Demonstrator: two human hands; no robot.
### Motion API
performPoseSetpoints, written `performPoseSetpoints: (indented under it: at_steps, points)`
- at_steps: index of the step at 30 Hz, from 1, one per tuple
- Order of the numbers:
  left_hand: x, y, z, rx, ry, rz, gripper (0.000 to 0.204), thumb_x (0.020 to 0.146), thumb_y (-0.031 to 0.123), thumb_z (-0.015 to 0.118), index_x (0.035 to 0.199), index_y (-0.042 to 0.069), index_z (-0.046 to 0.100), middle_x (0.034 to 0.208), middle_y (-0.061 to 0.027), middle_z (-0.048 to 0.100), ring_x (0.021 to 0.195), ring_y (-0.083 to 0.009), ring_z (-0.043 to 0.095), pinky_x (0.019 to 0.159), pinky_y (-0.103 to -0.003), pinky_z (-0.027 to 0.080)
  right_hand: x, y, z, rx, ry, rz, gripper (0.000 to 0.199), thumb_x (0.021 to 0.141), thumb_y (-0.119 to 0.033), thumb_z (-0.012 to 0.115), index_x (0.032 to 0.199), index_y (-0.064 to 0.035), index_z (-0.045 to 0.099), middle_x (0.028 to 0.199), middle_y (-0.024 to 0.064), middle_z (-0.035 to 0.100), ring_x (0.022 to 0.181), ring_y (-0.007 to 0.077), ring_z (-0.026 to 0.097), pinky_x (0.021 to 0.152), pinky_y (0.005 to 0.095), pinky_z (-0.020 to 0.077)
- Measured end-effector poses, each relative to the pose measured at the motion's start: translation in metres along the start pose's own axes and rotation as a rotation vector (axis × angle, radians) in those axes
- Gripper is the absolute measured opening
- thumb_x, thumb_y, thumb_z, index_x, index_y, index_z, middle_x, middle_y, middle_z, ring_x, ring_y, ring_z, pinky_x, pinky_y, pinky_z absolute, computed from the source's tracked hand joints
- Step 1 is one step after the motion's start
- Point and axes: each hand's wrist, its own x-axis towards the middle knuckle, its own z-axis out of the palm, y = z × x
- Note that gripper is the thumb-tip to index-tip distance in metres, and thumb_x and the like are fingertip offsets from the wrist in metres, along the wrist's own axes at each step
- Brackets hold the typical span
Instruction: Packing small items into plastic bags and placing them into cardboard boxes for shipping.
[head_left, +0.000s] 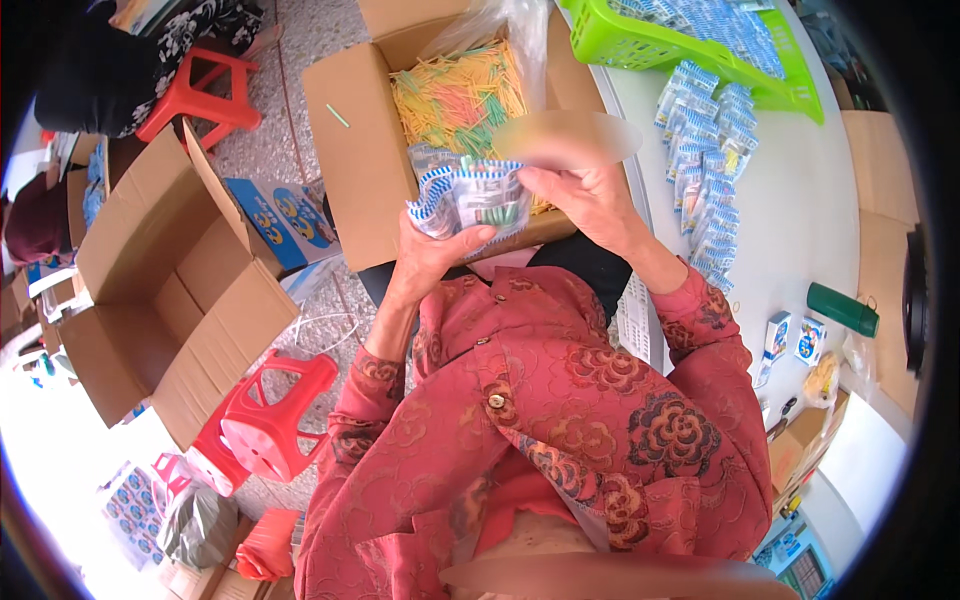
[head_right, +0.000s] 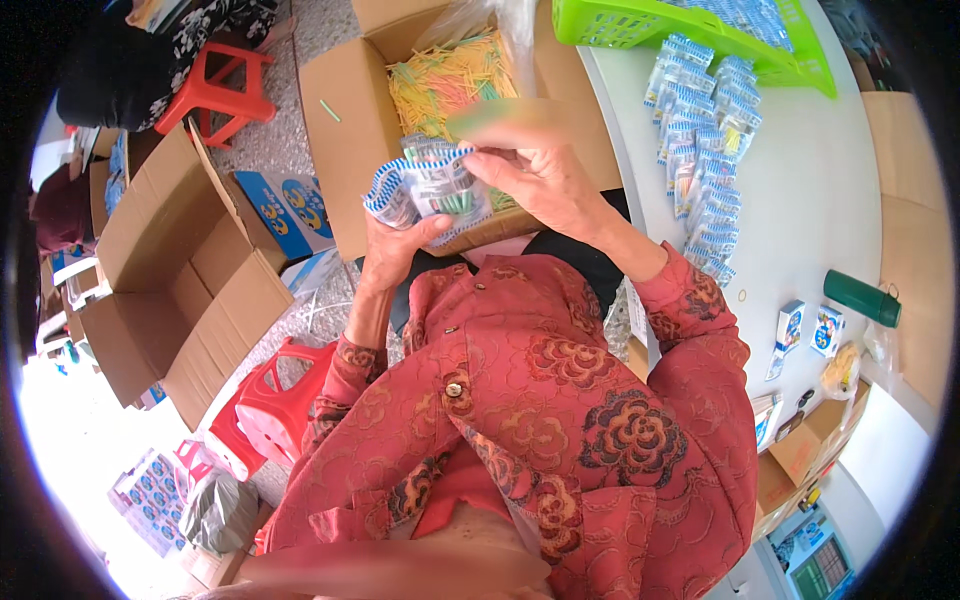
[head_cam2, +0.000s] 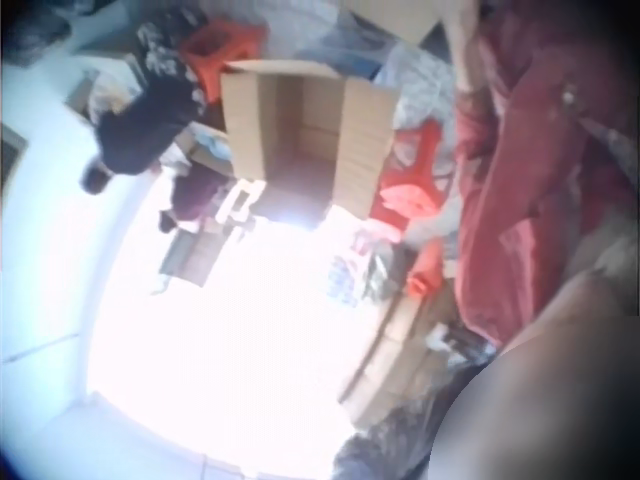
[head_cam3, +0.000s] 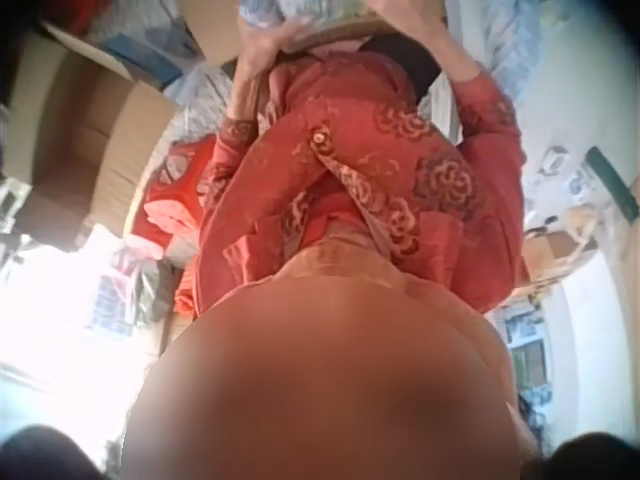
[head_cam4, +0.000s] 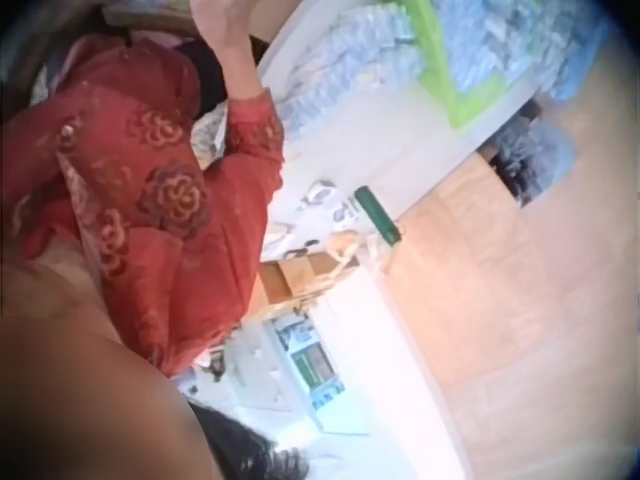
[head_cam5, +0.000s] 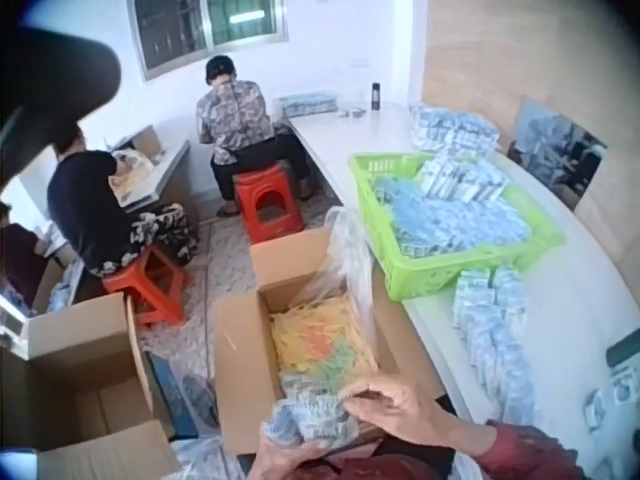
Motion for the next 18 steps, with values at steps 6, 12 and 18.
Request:
performPoseSetpoints:
  at_steps: [6,12,18]
  points:
    - [0.003,-0.005,0.0,-0.057,-0.039,-0.088,0.031,0.078,0.015,0.065,0.102,-0.001,0.055,0.085,-0.0085,0.063,0.078,-0.0157,0.061,0.07,-0.03,0.051,-0.007,-0.012,-0.027,-0.197,0.183,-0.126,0.01,0.09,-0.009,0.048,0.097,-0.0037,0.052,0.081,-0.0007,0.051,0.074,0.0037,0.047,0.062,0.0194,0.0392]
    - [0.004,-0.01,0.004,-0.099,0.029,-0.233,0.023,0.085,0.015,0.056,0.101,-0.001,0.054,0.084,-0.0105,0.062,0.078,-0.018,0.061,0.069,-0.031,0.051,-0.046,-0.032,-0.099,-0.32,0.571,-0.192,0.015,0.089,-0.015,0.049,0.099,-0.0041,0.052,0.078,-0.0019,0.051,0.071,0.0052,0.046,0.065,0.0202,0.0397]
    - [0.008,-0.004,0.019,-0.084,-0.065,-0.213,0.024,0.086,0.021,0.055,0.097,-0.001,0.055,0.083,-0.0119,0.062,0.077,-0.0185,0.061,0.068,-0.03,0.05,-0.115,-0.026,-0.21,-0.198,0.932,-0.151,0.015,0.091,-0.016,0.047,0.102,-0.0077,0.053,0.089,0.0006,0.059,0.08,0.0069,0.054,0.071,0.0242,0.0448]
